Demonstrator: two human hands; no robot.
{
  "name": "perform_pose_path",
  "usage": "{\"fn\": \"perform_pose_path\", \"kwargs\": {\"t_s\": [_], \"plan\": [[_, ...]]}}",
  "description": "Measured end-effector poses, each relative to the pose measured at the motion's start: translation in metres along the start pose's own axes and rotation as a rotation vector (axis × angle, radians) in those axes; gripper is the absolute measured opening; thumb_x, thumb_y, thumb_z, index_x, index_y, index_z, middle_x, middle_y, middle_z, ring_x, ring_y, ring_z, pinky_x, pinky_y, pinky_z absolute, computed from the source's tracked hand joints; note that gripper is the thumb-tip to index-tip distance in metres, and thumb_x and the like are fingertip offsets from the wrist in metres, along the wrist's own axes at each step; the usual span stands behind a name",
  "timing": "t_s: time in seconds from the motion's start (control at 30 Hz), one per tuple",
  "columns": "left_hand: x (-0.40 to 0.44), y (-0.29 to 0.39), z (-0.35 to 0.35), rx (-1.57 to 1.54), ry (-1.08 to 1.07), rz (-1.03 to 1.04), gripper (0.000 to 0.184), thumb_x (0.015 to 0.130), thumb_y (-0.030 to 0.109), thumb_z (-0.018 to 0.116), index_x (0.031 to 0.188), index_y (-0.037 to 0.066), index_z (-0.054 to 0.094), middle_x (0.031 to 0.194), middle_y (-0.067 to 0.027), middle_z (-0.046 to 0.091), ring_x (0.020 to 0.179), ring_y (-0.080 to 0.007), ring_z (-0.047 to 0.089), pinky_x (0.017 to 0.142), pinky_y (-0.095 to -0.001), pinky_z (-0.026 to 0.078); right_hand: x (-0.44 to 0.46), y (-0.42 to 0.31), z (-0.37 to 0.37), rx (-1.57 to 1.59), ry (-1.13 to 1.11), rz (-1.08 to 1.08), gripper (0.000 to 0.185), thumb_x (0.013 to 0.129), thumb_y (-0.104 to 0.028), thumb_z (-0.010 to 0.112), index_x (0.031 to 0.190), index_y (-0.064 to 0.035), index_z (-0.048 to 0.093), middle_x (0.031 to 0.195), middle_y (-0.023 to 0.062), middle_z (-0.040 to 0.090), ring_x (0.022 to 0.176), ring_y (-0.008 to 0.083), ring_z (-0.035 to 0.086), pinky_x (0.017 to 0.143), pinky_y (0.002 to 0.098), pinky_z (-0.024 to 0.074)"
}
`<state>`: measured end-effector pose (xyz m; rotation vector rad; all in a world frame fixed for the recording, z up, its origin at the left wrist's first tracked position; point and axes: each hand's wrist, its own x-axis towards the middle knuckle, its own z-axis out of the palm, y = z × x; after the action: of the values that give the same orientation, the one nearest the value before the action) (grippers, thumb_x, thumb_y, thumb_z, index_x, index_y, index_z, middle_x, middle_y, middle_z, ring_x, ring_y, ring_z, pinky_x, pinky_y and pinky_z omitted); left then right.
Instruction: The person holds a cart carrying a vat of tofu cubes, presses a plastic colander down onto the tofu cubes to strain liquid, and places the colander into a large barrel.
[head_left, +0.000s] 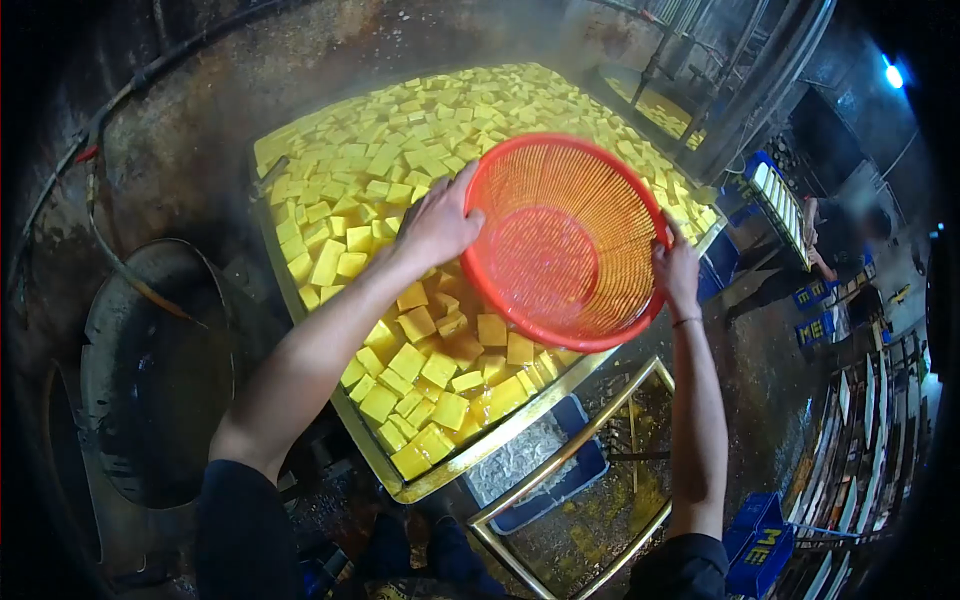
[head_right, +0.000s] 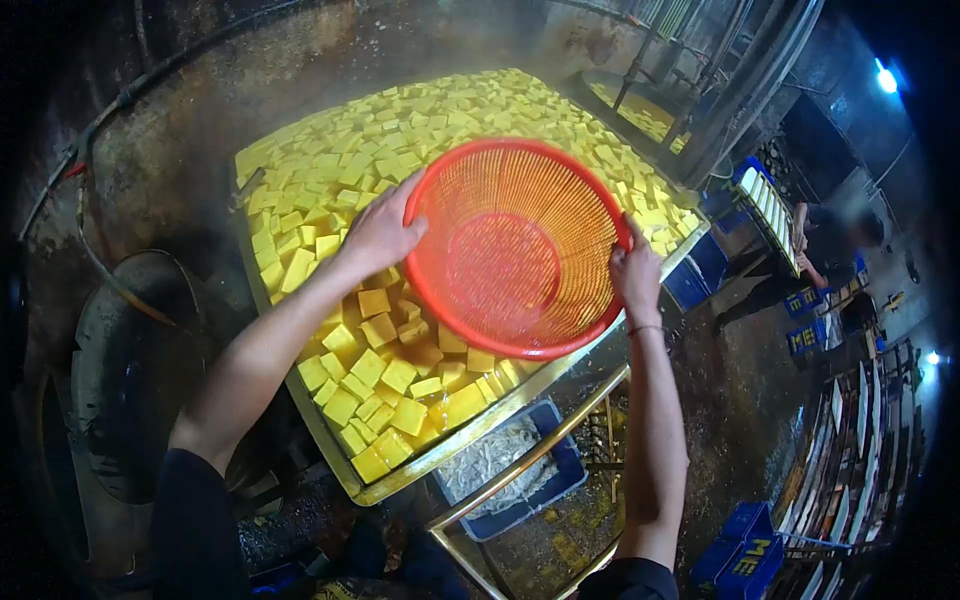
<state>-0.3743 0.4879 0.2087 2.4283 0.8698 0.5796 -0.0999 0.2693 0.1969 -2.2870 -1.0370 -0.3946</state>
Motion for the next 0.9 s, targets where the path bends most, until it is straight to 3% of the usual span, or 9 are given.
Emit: {"fn": "perform_pose_path", "kwargs": {"t_s": [0.07,0.1,0.4,0.9], "plan": [[-0.012,-0.017,0.022,-0.033,0.017,0.056,0.068,0.081,0.022,0.054,0.141,0.010,0.023,0.116,-0.0262,0.049,0.106,-0.0383,0.053,0.094,-0.0437,0.042,-0.021,0.013,0.016,-0.014,-0.028,-0.015,0.056,0.073,-0.006,0.048,0.127,-0.0156,0.048,0.067,0.0249,0.059,0.062,0.0380,0.060,0.063,0.0460,0.0501],[-0.019,-0.022,0.029,-0.033,0.013,0.059,0.068,0.081,0.022,0.054,0.141,0.010,0.023,0.116,-0.0262,0.049,0.106,-0.0383,0.053,0.094,-0.0437,0.042,-0.030,0.011,0.018,-0.038,-0.098,0.057,0.055,0.073,-0.005,0.049,0.127,-0.0153,0.048,0.069,0.0251,0.059,0.064,0.0374,0.061,0.064,0.0459,0.0503],[-0.049,-0.038,0.055,0.082,-0.041,-0.043,0.064,0.082,0.018,0.049,0.141,0.011,0.024,0.109,-0.0208,0.050,0.095,-0.0367,0.056,0.083,-0.0455,0.046,-0.064,0.020,0.053,-0.051,-0.169,0.032,0.061,0.072,-0.005,0.054,0.131,-0.0122,0.043,0.070,0.0224,0.061,0.063,0.0361,0.061,0.061,0.0450,0.0503],[-0.054,-0.076,0.111,0.210,0.013,-0.006,0.067,0.082,0.016,0.049,0.142,0.011,0.020,0.115,-0.0252,0.048,0.097,-0.0390,0.054,0.084,-0.0463,0.045,-0.089,0.047,0.117,-0.021,-0.178,0.084,0.061,0.072,-0.004,0.057,0.130,-0.0120,0.042,0.070,0.0235,0.059,0.066,0.0387,0.060,0.061,0.0473,0.0482]]}}
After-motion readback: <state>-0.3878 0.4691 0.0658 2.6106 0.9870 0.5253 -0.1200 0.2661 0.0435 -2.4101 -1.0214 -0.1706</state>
